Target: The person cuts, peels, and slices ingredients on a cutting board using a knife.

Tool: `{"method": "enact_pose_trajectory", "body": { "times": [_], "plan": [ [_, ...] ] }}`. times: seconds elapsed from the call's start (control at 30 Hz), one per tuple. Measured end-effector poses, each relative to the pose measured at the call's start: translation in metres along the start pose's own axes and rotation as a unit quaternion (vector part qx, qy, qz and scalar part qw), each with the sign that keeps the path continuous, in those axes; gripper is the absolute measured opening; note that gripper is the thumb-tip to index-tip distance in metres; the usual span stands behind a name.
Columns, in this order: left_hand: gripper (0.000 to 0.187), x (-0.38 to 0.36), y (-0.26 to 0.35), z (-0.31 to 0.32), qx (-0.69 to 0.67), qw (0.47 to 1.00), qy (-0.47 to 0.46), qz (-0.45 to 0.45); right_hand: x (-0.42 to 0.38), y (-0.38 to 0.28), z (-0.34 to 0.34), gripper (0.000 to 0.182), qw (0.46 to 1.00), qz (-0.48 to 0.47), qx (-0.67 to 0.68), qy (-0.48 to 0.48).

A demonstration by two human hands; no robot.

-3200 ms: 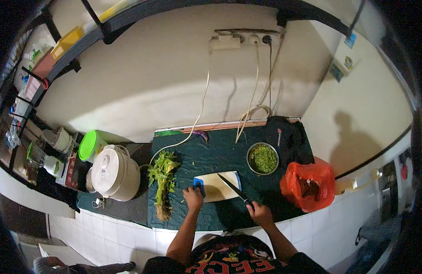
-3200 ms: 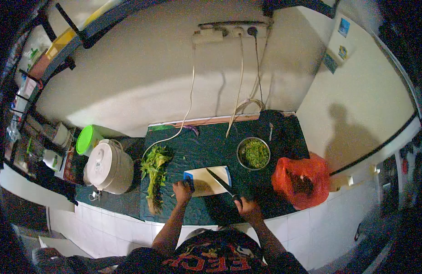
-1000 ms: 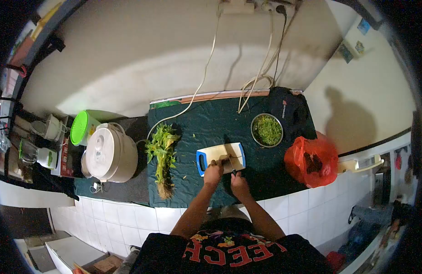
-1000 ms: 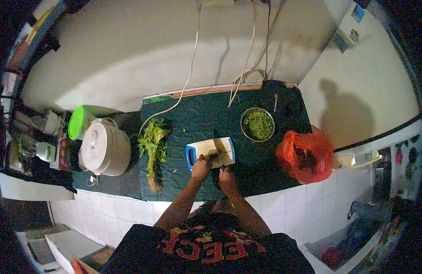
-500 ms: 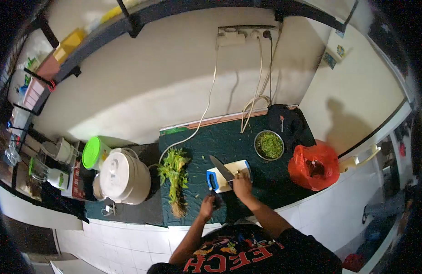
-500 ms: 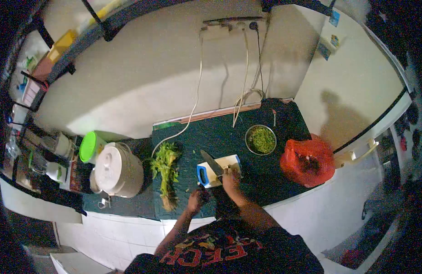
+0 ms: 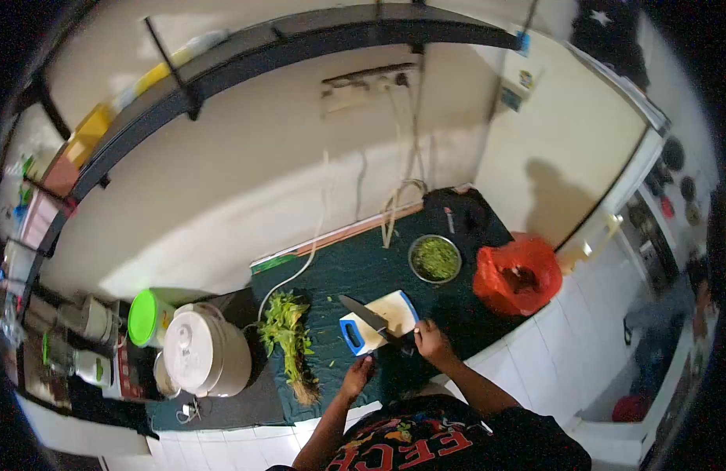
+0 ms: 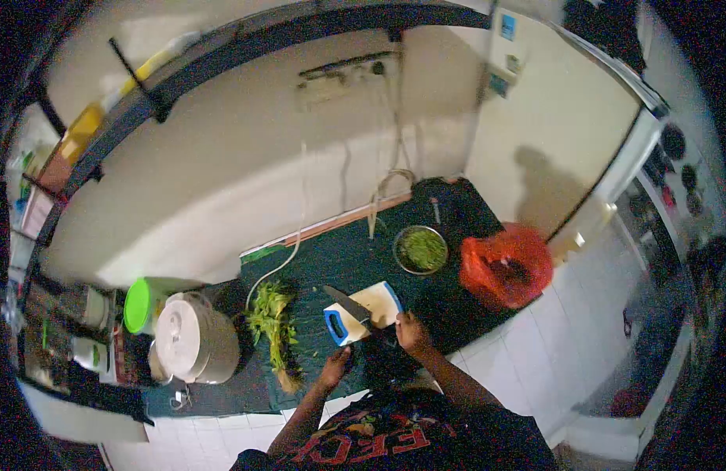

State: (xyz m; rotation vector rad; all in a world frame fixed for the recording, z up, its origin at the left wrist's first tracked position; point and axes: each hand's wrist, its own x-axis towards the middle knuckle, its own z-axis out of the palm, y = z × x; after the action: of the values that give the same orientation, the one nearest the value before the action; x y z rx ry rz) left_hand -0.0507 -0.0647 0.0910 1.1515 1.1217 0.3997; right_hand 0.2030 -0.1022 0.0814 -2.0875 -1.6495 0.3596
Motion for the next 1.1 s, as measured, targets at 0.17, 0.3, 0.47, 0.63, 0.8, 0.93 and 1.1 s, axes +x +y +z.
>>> {"method": "enact_pose_trajectory", "body": {
  "times": [0.17,0.3,0.47,0.63,0.8,0.93,1.1],
  "plan": [
    [0.037,-0.009,0.041,0.036,0.097,0.986,-0.050,0.127,-0.034,-0.006,-0.120,0.015,0.991,0.015,0.055,0.122],
    [0.038,0.008,0.059,0.073,0.095,0.982,-0.117,0.111,-0.041,0.020,-0.210,0.019,0.965,0.051,0.021,0.256],
    [0.037,0.029,0.021,0.119,0.141,0.967,-0.205,0.051,-0.018,0.050,-0.270,0.020,0.910,0.035,-0.077,0.407],
    [0.033,0.019,0.047,0.137,0.001,0.981,-0.193,-0.012,0.007,0.110,-0.241,0.043,0.958,0.130,-0.100,0.235],
    [0.032,0.000,0.121,0.132,-0.066,0.973,-0.139,0.173,0.011,0.017,-0.212,0.055,0.964,-0.034,0.261,-0.041],
    [0.031,-0.016,0.155,0.121,0.019,0.978,-0.065,0.195,0.018,-0.041,-0.192,0.022,0.956,-0.185,0.224,-0.041],
    [0.032,-0.023,0.133,0.103,-0.088,0.979,-0.015,0.186,0.042,-0.060,-0.199,0.013,0.921,-0.252,0.281,-0.101]
  ]
}}
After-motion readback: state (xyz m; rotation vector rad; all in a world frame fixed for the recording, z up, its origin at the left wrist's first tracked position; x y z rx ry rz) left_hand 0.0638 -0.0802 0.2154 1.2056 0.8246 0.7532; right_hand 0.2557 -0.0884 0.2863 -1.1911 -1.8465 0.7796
